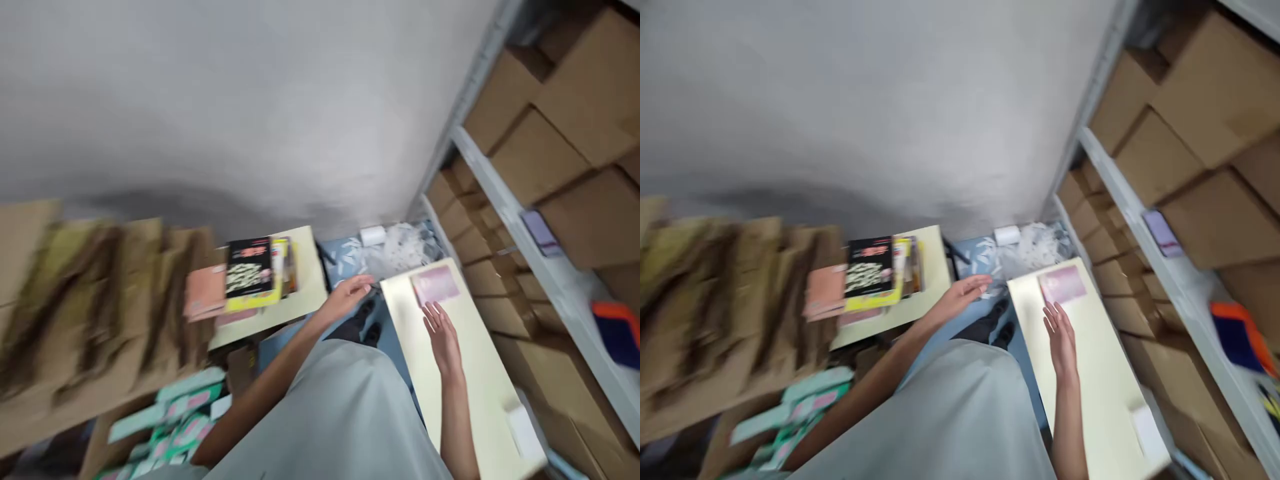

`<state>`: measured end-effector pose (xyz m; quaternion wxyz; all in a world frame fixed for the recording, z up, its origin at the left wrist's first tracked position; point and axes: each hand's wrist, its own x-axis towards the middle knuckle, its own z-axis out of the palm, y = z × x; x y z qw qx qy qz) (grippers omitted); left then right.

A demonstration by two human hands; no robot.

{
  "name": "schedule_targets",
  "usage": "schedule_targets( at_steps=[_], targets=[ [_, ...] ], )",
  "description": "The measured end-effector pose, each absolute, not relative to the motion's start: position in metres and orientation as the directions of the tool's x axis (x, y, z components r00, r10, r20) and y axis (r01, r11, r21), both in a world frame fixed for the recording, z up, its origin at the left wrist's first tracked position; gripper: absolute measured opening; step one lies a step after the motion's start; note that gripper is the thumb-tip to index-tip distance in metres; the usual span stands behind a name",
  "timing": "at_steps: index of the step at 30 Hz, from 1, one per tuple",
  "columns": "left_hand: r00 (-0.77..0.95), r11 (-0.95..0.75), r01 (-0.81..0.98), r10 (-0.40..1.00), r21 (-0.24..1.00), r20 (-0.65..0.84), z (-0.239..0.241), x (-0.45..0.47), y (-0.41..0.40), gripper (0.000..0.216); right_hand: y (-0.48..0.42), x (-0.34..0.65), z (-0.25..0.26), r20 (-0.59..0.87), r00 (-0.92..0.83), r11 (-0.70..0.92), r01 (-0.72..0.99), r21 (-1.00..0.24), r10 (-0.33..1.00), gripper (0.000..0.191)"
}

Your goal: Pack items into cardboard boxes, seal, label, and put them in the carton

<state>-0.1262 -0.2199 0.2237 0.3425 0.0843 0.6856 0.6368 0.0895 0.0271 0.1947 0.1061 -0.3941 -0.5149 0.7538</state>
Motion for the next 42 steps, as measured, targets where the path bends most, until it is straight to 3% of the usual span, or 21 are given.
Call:
schedule_targets(
  at_steps=[4, 7, 14, 20, 25, 29, 32, 36, 42],
  targets=[
    [-0.892, 0.114, -0.301, 0.318, 0.947, -0.321, 0.269, -0.091, -0.315, 0.055, 0.009, 0.020, 0.201, -0.445, -0.826, -0.406, 0.295, -0.865, 0.346, 0.056],
    [-0.949, 0.094, -0.273, 0.137, 0.957, -0.284, 0.294, -0.063, -0.374, 0.049, -0.025, -0.034, 0.220, -0.371, -0.891, -0.357, 0.269, -0.895, 0.260, 0.055],
    [-0.962, -0.083, -0.213, -0.159, 0.974, -0.224, 0.315, -0.030, -0.471, 0.053, -0.152, -0.073, 0.287, -0.208, -0.978, -0.285, 0.200, -0.937, -0.005, 0.048],
    [-0.954, -0.220, -0.173, -0.205, 0.960, -0.219, 0.320, -0.022, -0.564, 0.053, -0.290, -0.067, 0.307, -0.190, -0.936, -0.146, 0.240, -0.960, -0.295, 0.047],
    [-0.944, -0.284, -0.143, -0.249, 0.948, -0.217, 0.318, -0.002, -0.665, 0.055, -0.411, -0.083, 0.317, -0.200, -0.875, -0.029, 0.237, -0.971, -0.440, 0.047],
    [-0.902, -0.344, -0.093, -0.368, 0.934, -0.225, 0.313, 0.015, -0.733, 0.060, -0.501, -0.097, 0.312, -0.208, -0.846, -0.017, 0.248, -0.969, -0.491, 0.049],
    [-0.872, -0.421, -0.042, -0.427, 0.906, -0.239, 0.308, 0.022, -0.766, 0.061, -0.555, -0.108, 0.297, -0.299, -0.823, 0.013, 0.334, -0.942, -0.484, 0.056],
    [-0.897, -0.515, -0.062, -0.346, 0.855, -0.274, 0.297, 0.025, -0.786, 0.059, -0.601, -0.115, 0.280, -0.421, -0.780, 0.130, 0.410, -0.903, -0.464, 0.065],
    [-0.906, -0.614, -0.037, -0.312, 0.789, -0.286, 0.273, 0.026, -0.796, 0.059, -0.618, -0.115, 0.285, -0.380, -0.804, 0.143, 0.356, -0.924, -0.456, 0.066]
  ],
)
